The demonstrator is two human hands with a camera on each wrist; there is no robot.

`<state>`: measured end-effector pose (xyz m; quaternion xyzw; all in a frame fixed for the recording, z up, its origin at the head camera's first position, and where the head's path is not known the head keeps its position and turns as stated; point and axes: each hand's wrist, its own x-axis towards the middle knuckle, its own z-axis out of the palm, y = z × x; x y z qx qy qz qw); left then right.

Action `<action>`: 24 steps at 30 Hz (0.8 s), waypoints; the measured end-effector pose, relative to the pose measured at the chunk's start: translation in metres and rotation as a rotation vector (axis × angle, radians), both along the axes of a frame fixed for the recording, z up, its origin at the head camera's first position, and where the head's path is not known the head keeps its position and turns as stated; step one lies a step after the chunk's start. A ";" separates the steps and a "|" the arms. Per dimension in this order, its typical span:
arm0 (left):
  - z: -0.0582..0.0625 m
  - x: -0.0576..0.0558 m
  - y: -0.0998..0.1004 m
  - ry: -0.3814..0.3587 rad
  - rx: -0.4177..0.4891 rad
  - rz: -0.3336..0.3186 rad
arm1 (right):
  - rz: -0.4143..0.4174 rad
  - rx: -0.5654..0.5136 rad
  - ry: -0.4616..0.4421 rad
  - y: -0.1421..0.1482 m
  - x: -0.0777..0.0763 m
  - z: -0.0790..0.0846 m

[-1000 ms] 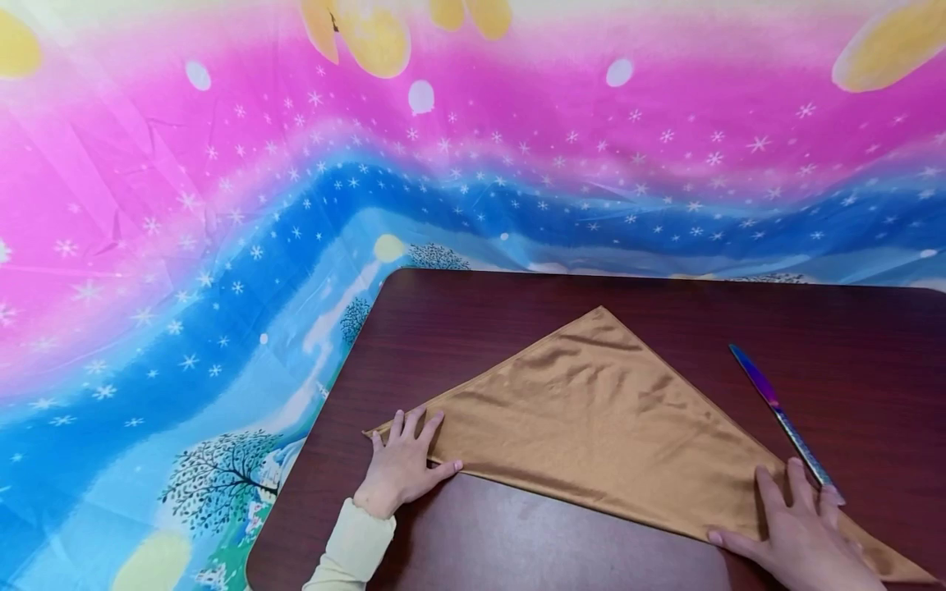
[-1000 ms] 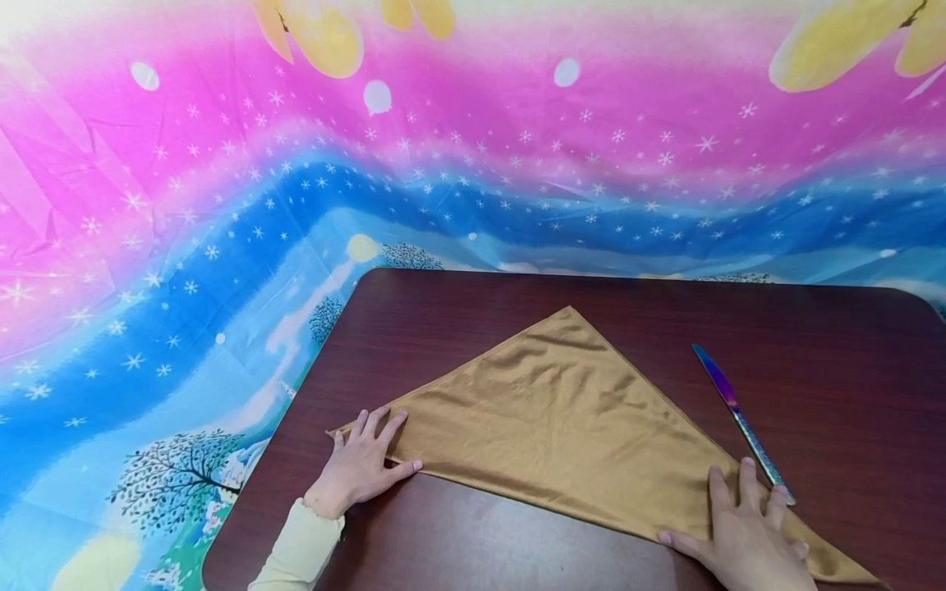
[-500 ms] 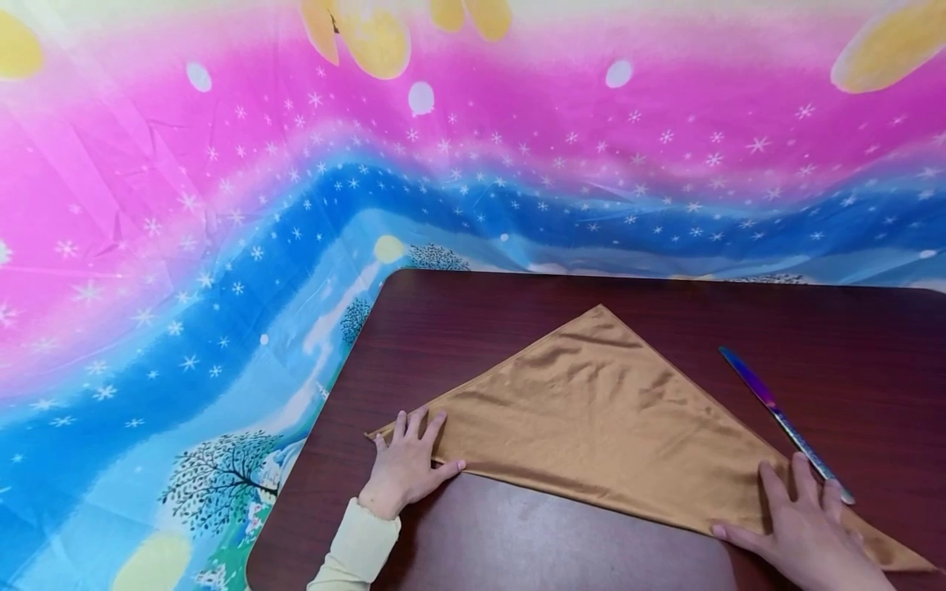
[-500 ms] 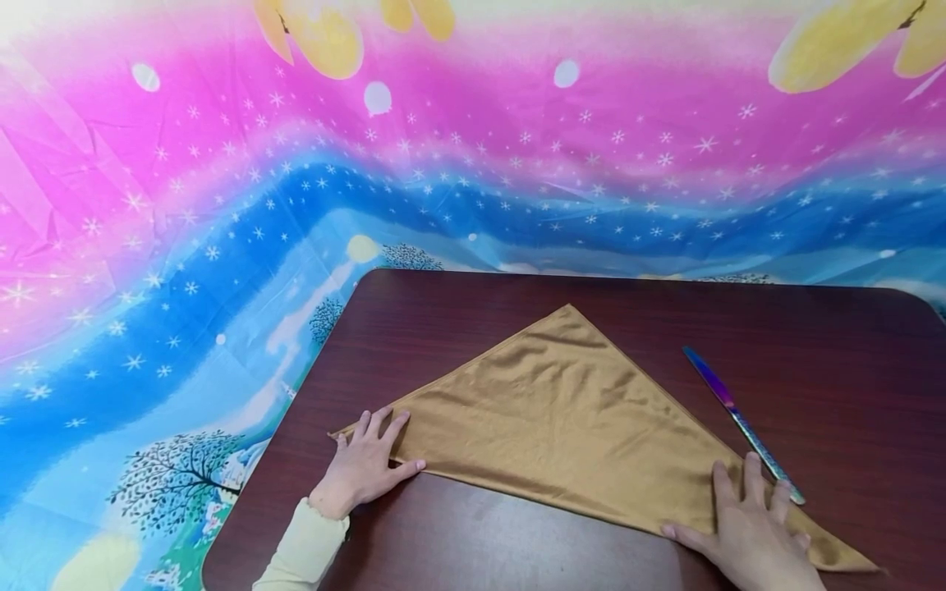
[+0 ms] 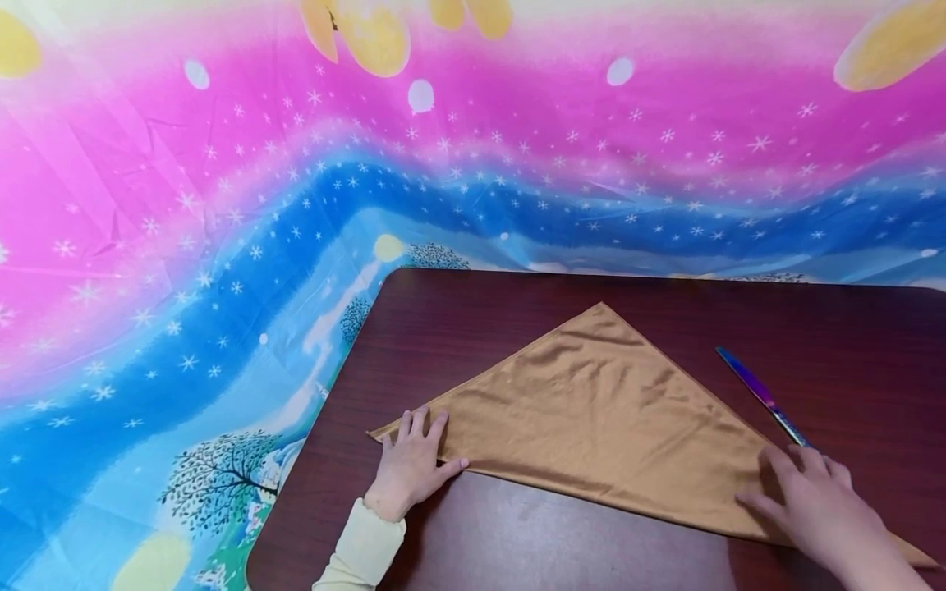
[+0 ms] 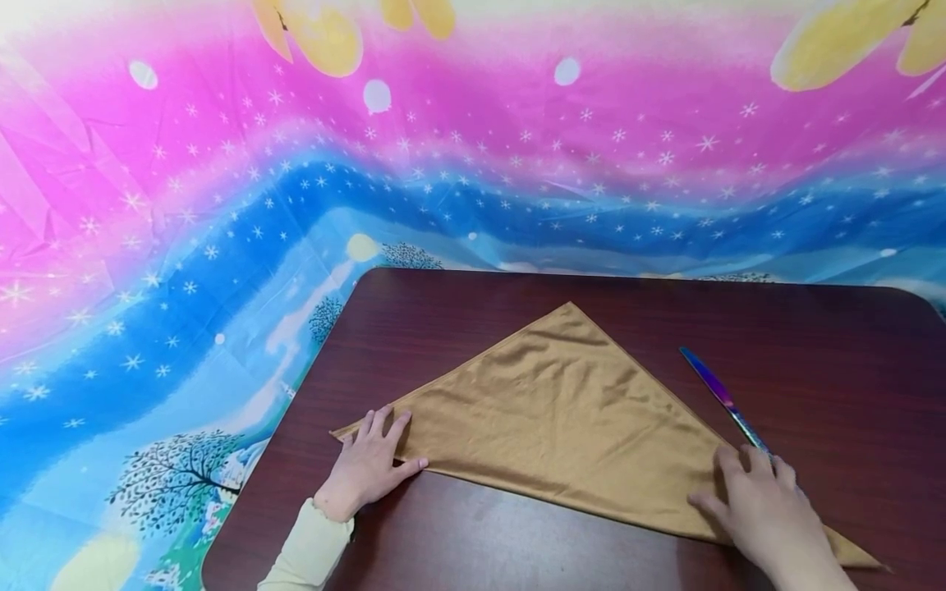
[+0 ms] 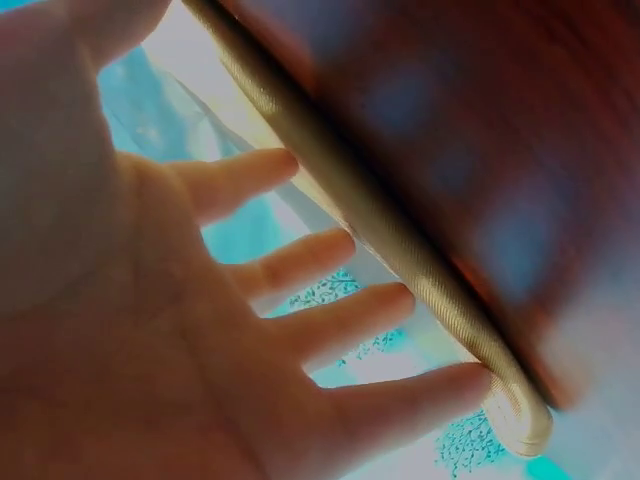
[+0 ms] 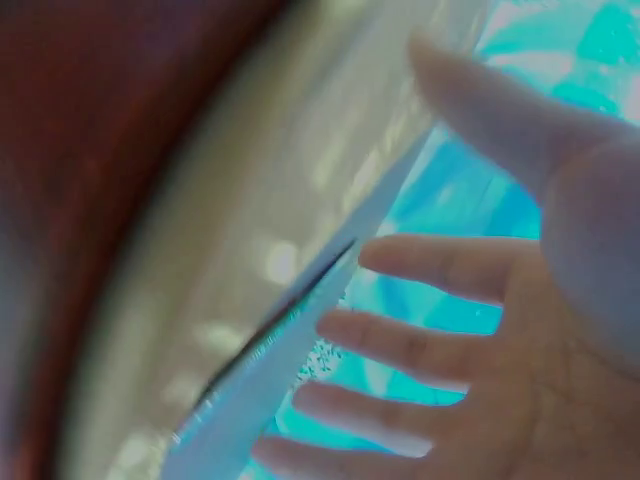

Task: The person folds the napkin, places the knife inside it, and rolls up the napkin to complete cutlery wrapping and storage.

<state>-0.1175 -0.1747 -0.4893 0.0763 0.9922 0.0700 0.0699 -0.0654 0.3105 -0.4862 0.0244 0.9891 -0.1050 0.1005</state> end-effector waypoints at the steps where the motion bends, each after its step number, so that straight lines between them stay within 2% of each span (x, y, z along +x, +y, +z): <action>1: 0.000 0.000 0.000 0.008 0.001 -0.013 | 0.020 -0.004 0.016 0.003 -0.003 0.004; 6: 0.000 -0.001 0.002 0.069 -0.001 -0.107 | 0.071 -0.011 0.045 0.019 -0.020 0.017; 10: 0.001 -0.002 0.002 0.085 0.015 -0.160 | 0.033 -0.034 -0.014 0.030 -0.033 0.021; 16: 0.002 -0.005 0.002 0.067 0.037 -0.175 | 0.019 -0.062 -0.107 0.043 -0.047 0.017; 24: 0.004 -0.013 -0.003 0.036 0.054 -0.157 | -0.015 -0.076 -0.140 0.051 -0.052 0.012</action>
